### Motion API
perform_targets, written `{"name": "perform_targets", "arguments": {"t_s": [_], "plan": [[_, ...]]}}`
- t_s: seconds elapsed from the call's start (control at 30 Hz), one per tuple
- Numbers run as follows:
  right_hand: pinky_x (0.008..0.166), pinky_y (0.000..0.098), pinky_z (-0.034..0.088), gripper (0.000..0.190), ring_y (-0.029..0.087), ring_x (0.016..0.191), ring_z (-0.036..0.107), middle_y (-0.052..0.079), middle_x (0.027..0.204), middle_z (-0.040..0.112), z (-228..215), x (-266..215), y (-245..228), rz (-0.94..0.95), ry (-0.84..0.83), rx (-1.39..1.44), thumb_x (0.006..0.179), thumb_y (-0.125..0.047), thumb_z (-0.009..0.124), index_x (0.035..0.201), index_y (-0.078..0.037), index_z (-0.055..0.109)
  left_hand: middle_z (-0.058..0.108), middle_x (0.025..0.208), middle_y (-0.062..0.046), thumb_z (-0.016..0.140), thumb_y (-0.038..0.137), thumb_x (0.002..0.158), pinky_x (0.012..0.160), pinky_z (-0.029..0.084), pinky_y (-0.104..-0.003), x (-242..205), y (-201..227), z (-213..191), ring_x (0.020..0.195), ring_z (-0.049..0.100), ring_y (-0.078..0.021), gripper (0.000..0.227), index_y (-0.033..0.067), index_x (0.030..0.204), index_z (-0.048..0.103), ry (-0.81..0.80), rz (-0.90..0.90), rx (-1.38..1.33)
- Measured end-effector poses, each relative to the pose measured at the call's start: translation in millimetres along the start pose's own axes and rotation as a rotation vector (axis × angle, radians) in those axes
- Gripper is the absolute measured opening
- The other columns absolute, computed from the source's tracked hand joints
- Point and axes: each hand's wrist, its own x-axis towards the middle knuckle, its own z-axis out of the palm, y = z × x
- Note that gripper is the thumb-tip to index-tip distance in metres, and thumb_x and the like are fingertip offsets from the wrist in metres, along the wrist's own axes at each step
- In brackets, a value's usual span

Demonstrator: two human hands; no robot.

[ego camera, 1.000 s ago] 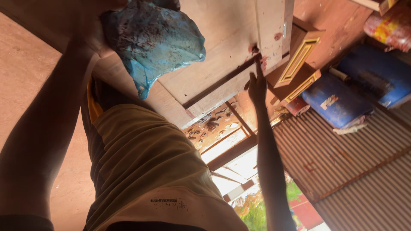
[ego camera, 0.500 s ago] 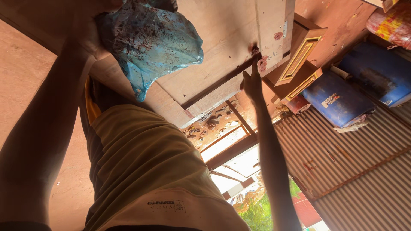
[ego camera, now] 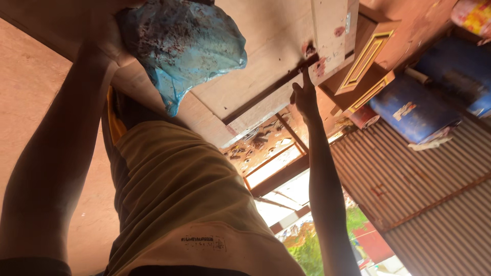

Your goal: The person applies a reddish-brown wood filler to the edges and seams of a large wooden panel using their fingers. They smooth the filler along the joints and corners, occasionally picking up more material from a plastic bag.

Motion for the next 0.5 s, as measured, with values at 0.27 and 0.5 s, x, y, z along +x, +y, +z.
{"name": "perform_targets", "arguments": {"t_s": [0.27, 0.5], "plan": [[0.050, 0.0418, 0.051, 0.092, 0.029, 0.053, 0.063, 0.015, 0.063, 0.066, 80.1, -47.6, -8.0, -0.146, 0.113, -0.479, 0.102, -0.012, 0.057, 0.165, -0.019, -0.009, 0.064, 0.136, -0.013, 0.060, 0.051, 0.090, 0.114, 0.054, -0.053, -2.8, -2.7, -4.5, 0.130, 0.063, -0.0311, 0.066, 0.0059, 0.138, 0.058, -0.008, -0.001, -0.012], [0.044, 0.0346, 0.049, 0.093, 0.021, 0.050, 0.061, 0.007, 0.060, 0.061, 99.4, -95.2, 5.1, -0.343, 0.105, -1.096, 0.097, -0.010, 0.062, 0.167, -0.006, 0.001, 0.063, 0.138, -0.015, 0.058, 0.056, 0.089, 0.114, 0.053, -0.055, -8.2, -3.9, -5.2, 0.132, 0.062, -0.0326, 0.072, 0.0060, 0.141, 0.057, -0.027, 0.005, -0.025]]}}
